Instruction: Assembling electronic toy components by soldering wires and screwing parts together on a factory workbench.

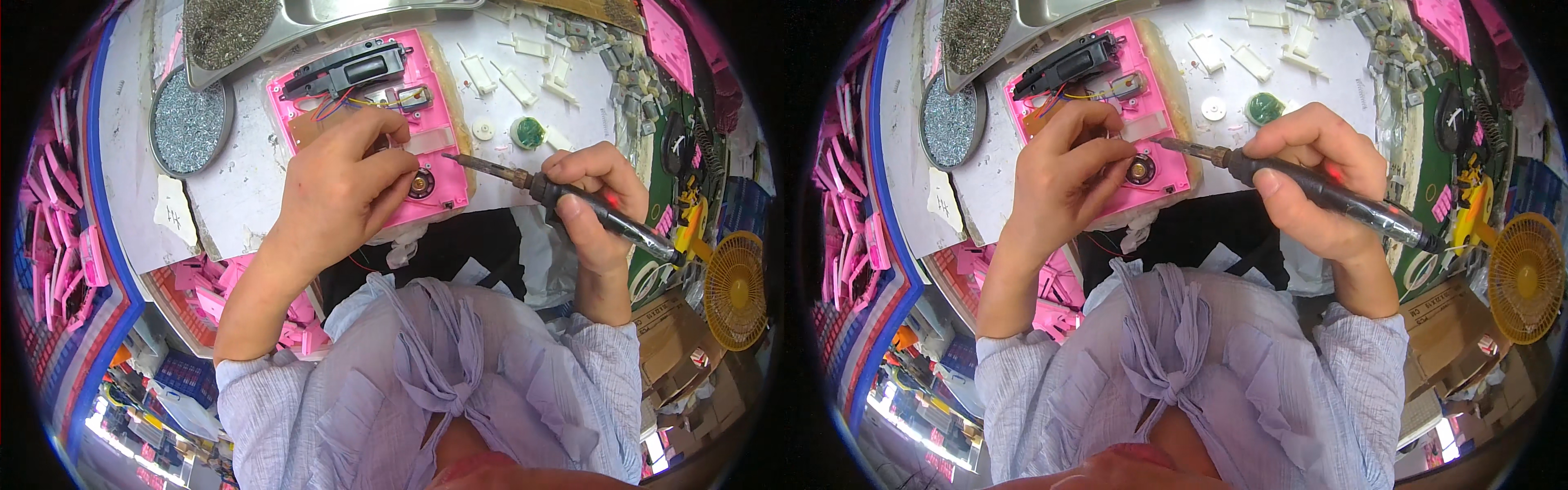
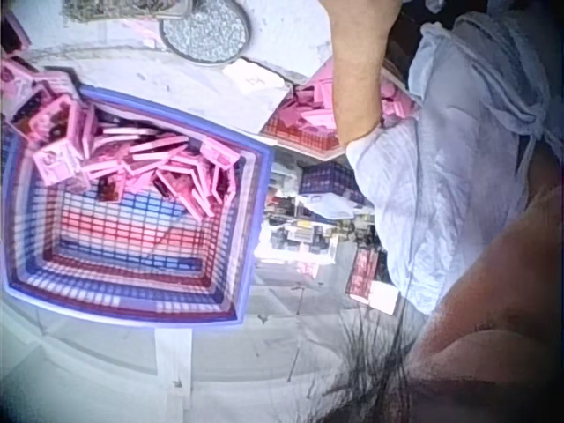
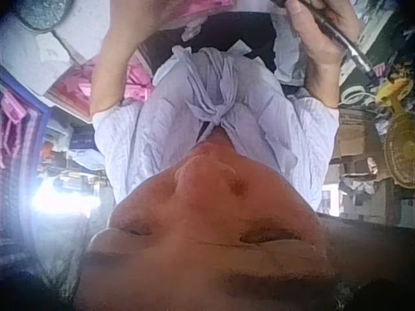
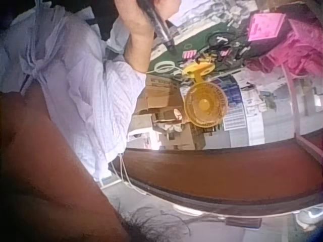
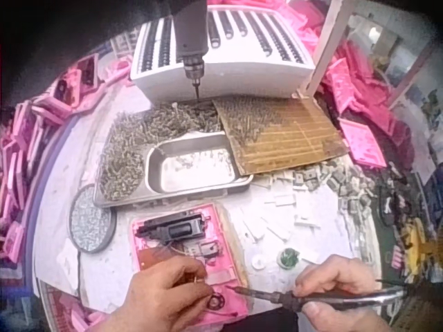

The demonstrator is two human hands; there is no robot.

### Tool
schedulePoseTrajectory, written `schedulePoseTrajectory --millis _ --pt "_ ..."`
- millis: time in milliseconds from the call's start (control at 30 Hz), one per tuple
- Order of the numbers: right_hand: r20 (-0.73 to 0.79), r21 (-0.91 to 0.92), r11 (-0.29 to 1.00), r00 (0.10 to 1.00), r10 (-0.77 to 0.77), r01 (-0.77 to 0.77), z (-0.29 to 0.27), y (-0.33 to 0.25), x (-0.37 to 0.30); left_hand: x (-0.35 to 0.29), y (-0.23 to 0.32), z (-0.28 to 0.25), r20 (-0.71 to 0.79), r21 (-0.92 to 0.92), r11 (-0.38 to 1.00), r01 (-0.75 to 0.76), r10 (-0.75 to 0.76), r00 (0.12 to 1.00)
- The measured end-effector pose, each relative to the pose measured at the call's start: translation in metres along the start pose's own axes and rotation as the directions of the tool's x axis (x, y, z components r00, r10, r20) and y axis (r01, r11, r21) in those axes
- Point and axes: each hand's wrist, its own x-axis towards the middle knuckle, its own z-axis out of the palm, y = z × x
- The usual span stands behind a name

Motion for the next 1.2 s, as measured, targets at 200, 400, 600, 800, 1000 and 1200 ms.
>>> schedulePoseTrajectory --millis 200,400,600,800,1000,1200 --pt "0.103 -0.095 0.993 0.993 -0.056 0.066 -0.004 0.004 0.007 0.004 0.001 -0.003 0.057 0.105 0.991 -0.078 0.073 0.996" --pt "0.199 -0.302 0.952 0.972 0.123 -0.058 -0.003 -0.006 0.009 0.005 -0.001 -0.006 0.089 0.099 0.989 -0.113 0.104 0.991" --pt "0.224 -0.329 0.944 0.968 0.111 -0.032 0.002 -0.006 0.014 0.004 -0.003 -0.005 0.084 0.078 0.99 -0.116 0.109 0.99" --pt "0.234 -0.339 0.94 0.966 0.107 -0.022 0.005 -0.008 0.016 0.003 -0.005 -0.003 0.077 0.099 0.987 -0.129 0.122 0.99" --pt "0.131 -0.374 0.92 0.976 0.173 -0.113 0.011 -0.018 0.013 0.003 -0.004 -0.001 0.066 0.142 0.98 -0.136 0.128 0.99" --pt "-0.103 -0.052 0.984 0.981 0.162 -0.168 0.007 -0.021 -0.008 0.003 -0.003 0.0 0.052 0.156 0.977 -0.145 0.138 0.989"
